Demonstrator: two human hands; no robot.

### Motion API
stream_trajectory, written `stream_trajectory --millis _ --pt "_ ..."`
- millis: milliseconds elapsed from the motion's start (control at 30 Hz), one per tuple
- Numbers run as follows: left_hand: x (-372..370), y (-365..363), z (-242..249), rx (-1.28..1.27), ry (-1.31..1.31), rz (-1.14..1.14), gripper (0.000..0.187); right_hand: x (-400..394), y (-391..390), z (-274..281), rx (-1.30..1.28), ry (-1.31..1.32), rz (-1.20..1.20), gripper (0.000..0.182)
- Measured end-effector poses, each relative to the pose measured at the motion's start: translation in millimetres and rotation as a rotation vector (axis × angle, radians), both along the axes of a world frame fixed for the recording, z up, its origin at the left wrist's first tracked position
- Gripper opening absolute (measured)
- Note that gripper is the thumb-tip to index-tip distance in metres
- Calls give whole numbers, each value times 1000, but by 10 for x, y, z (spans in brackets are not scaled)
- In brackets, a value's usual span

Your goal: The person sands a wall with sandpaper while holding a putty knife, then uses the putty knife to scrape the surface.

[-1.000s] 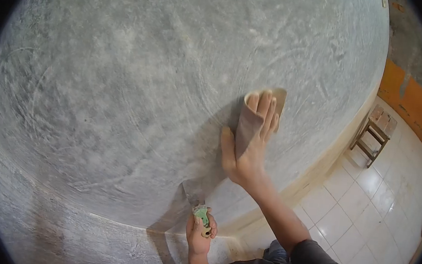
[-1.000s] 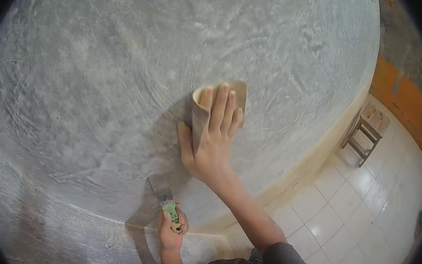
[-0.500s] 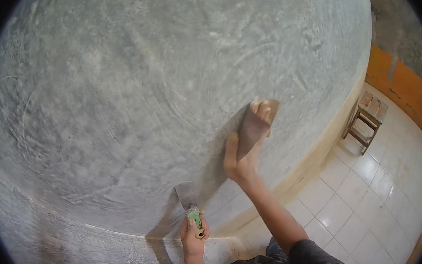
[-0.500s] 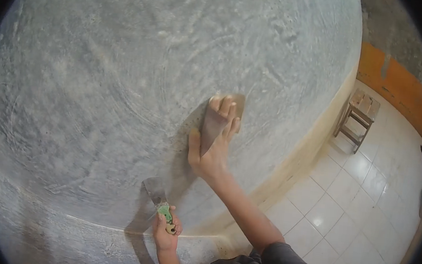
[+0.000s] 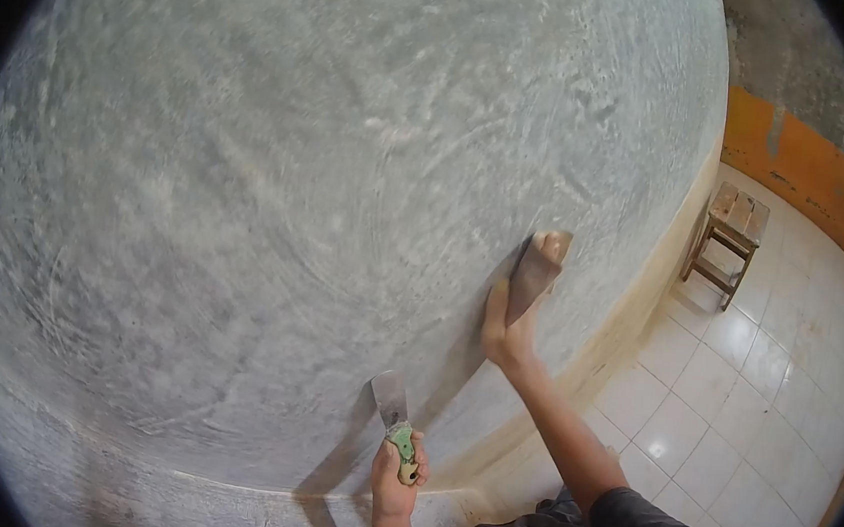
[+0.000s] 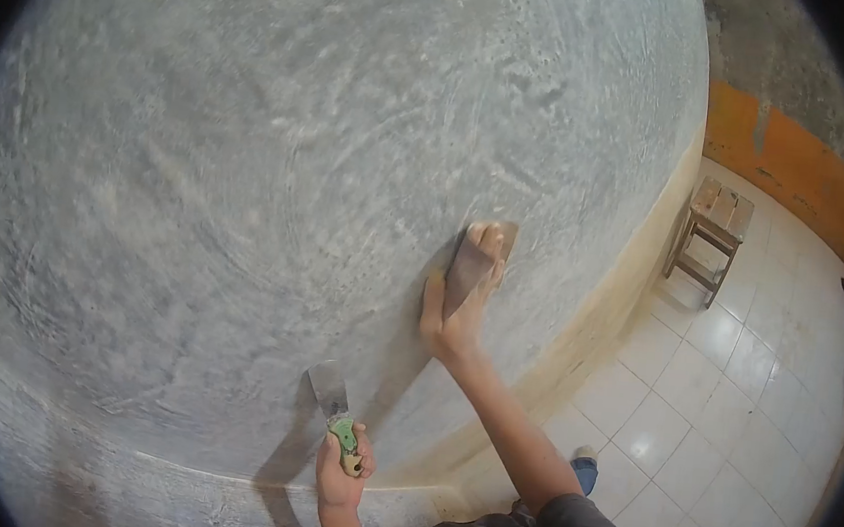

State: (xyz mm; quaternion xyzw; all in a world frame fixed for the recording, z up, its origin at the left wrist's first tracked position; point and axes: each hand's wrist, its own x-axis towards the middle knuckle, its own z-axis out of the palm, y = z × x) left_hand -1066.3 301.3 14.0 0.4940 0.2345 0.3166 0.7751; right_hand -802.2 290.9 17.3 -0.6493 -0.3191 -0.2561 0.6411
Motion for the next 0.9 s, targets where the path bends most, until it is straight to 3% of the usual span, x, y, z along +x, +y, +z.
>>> stream_trajectory --millis 67,167,267,367,467,667,767,833,900 --pt "147 -45 23 8 25 16 48 -109 -7 -229 -50 -47 10 74" --pt "404 -77 56 49 -22 -8 44 -479 -150 -934 -188 -23 259 76" --pt "659 -180 91 28 -60 -32 42 1 -255 -436 -152 -93 179 76" --pt "906 -229 115 66 -34 -36 43 761 -403 633 -148 -156 83 77" --pt "1095 -292 49 19 -58 -59 44 1122 -380 750 -108 -244 85 79" --pt "1621 -486 -10 31 -7 -61 46 669 -513 -1116 -234 -92 378 78" --pt "1784 -555 -24 52 63 -16 47 1103 -521 -815 -203 -137 266 77" --pt "1856 -582 -53 23 77 -22 47 1593 -498 -179 -88 -99 115 75" --pt "1930 -598 -63 11 89 -34 47 1781 -525 19 -28 -80 64 74"
